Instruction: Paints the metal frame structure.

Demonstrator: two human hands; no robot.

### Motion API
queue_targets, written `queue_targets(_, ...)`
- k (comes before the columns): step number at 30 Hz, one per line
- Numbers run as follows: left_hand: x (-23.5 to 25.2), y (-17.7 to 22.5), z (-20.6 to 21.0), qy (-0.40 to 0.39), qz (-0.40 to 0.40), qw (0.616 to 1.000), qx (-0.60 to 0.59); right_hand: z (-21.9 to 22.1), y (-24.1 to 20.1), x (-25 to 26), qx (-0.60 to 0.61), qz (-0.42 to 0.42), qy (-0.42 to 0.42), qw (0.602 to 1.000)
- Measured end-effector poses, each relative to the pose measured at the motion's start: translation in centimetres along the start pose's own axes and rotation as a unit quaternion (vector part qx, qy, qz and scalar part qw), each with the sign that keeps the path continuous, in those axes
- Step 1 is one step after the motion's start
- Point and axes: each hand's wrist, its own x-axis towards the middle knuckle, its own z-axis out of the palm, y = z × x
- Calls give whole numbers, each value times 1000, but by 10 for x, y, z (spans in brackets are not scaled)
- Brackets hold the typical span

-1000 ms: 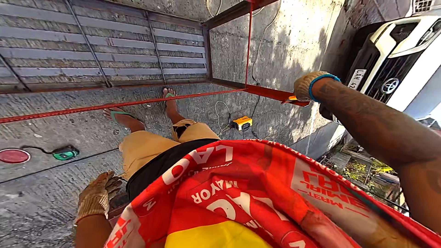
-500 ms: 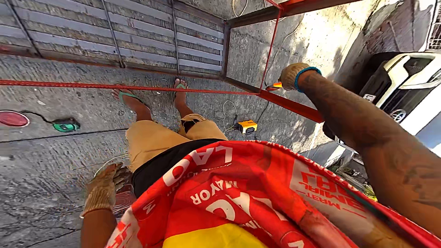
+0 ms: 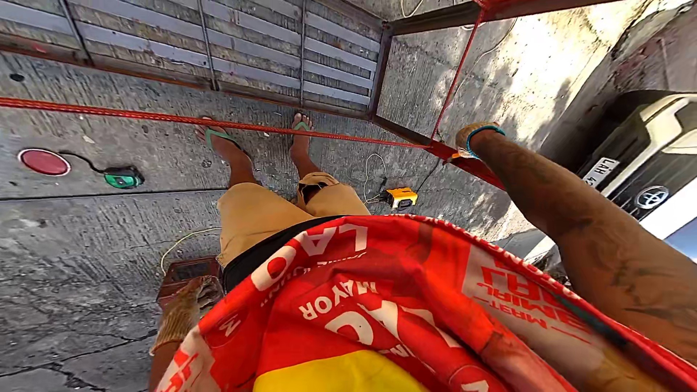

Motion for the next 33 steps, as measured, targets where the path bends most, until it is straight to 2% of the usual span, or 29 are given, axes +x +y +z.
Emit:
queue_targets(2, 57, -24, -3, 0, 43, 998, -47, -16, 17, -2, -22, -8, 0, 1000)
queue_targets(3, 100, -55, -11, -32, 143, 987, -63, -22, 23, -2, -21, -5, 15, 1000)
queue_targets(4, 167, -103, -25, -101, 353, 928, -60, -27, 24, -2, -14, 1, 33, 999)
queue_targets(5, 188, -108, -24, -91, 301, 947, -70, -29, 22, 2, 4, 11, 50, 999)
queue_targets(7, 186, -91, -16, -42, 153, 985, -72, -27, 9, 13, 42, 22, 62, 997)
queue_targets(9, 177, -84, -12, -19, 90, 993, -68, -15, -12, 24, 73, 24, 54, 996)
queue_targets(12, 182, -108, -17, -7, 72, 994, -77, 18, -38, 49, 92, 29, 54, 994)
queue_targets(14, 197, -129, -23, -3, 74, 994, -76, 24, -42, 52, 81, 22, 30, 996)
queue_targets(16, 218, -149, -27, -15, 90, 994, -55, 12, -32, 38, 0, -17, -13, 1000)
queue_targets(18, 230, -155, -25, -21, 91, 994, -53, -3, -10, 28, -67, -58, -23, 996)
queue_targets(21, 236, -149, -14, -12, 108, 993, -53, -31, 13, 11, -64, -76, -8, 995)
queue_targets(25, 206, -113, 4, -53, 85, 993, -61, -36, 4, 26, 86, -16, -12, 996)
queue_targets(27, 184, -113, 5, -61, 158, 985, -36, -15, -11, 40, 149, 16, -9, 989)
queue_targets(28, 151, -93, 5, -48, 132, 990, -11, 2, -17, 53, 148, 27, -2, 989)
queue_targets(29, 111, -55, 3, -41, 51, 998, -20, 16, -20, 66, 153, 43, -4, 987)
queue_targets(30, 82, -26, 0, -31, 17, 999, -34, 22, -20, 73, 162, 52, -10, 985)
queue_targets(31, 65, -13, -5, -34, 42, 998, -33, 21, -17, 70, 153, 42, -23, 987)
queue_targets(32, 63, -20, -13, -49, 146, 988, -24, 15, -11, 57, 122, 18, -42, 991)
queue_targets(33, 82, -43, -20, -73, 331, 941, -20, 8, -1, 40, 85, -10, -53, 995)
